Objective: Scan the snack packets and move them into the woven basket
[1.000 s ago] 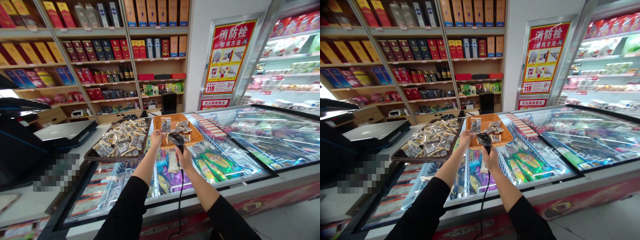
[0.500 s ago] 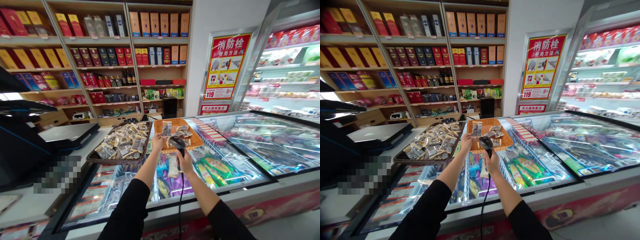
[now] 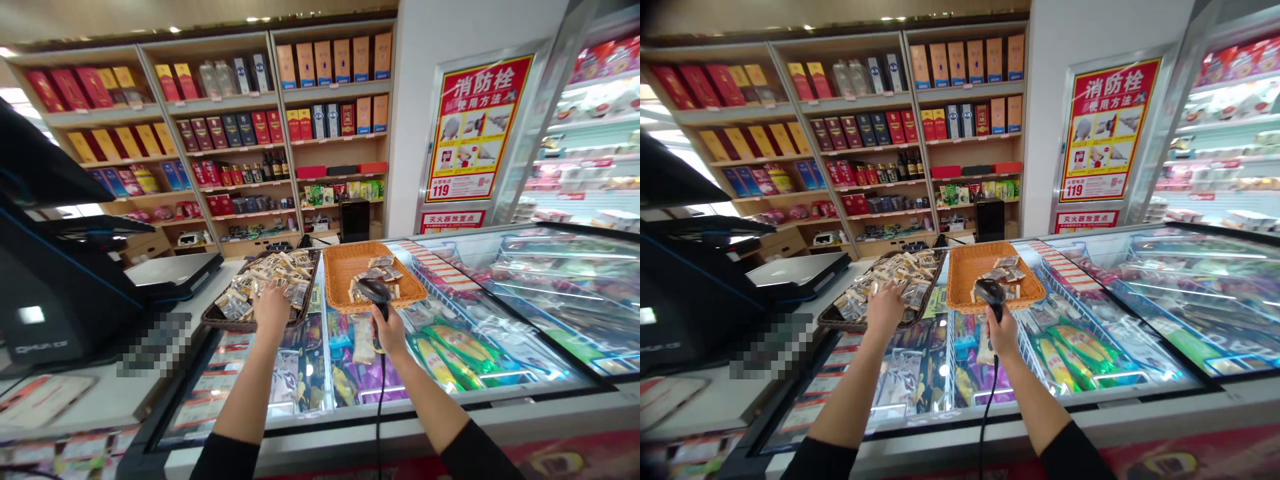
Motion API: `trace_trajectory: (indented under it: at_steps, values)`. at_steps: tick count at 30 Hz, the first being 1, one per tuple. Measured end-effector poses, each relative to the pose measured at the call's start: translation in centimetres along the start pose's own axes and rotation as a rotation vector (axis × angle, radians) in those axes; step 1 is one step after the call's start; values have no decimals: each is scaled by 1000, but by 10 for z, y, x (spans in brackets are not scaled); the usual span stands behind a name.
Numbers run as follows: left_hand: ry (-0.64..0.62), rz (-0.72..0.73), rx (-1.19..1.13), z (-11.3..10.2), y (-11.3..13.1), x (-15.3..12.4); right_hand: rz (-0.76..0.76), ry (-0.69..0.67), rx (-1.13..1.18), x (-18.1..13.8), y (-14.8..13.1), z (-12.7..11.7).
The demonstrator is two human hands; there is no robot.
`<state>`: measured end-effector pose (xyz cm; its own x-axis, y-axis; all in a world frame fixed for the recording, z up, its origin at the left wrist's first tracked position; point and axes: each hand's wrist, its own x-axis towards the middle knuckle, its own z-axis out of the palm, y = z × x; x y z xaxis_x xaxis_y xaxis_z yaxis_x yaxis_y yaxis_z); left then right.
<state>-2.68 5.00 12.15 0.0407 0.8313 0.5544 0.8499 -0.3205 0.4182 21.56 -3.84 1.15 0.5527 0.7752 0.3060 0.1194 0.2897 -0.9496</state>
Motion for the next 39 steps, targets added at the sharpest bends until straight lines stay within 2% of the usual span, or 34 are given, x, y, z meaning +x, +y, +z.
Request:
trace_trajectory:
  at_steps: [2,4,7,9,11,13,15,18,20,25,27,29,31,35,37,39]
  values:
    - [-77,68,-80,19,17,-1,-7,40,-3,3,-2,-3]
    - [-111,145,-276,43,42,0,-17,93,-17,7,-4,-8]
    - [-334,210,-572,83,80,6,-25,179,-45,11,-7,-14]
    - [-498,219,-589,106,100,13,-17,210,-44,12,-9,-17]
    - [-611,224,-523,126,113,19,-7,224,-17,13,-8,-18]
    - [-647,217,-476,141,117,25,-3,226,15,14,-6,-18]
    - [-628,158,-479,152,114,28,-5,227,22,15,-4,-18]
    - [-596,39,-502,161,105,30,-2,217,-2,17,0,-17]
    - [-597,15,-515,162,101,29,4,196,-11,17,1,-16]
    - [-499,-69,-597,157,98,26,-6,182,-42,14,0,-13]
    - [-509,-98,-624,155,96,26,-3,160,-38,11,-1,-12]
    - [-525,-119,-692,154,94,28,9,113,-25,9,-2,-11]
    - [-473,-167,-792,154,92,31,7,64,-23,7,-3,-10]
    - [-360,-353,-1027,154,88,35,-46,6,-30,4,-5,-9]
    - [-408,-389,-1144,153,87,34,-68,-19,-14,3,-5,-8]
    - [-480,-351,-1207,151,87,31,-76,-32,13,2,-6,-7]
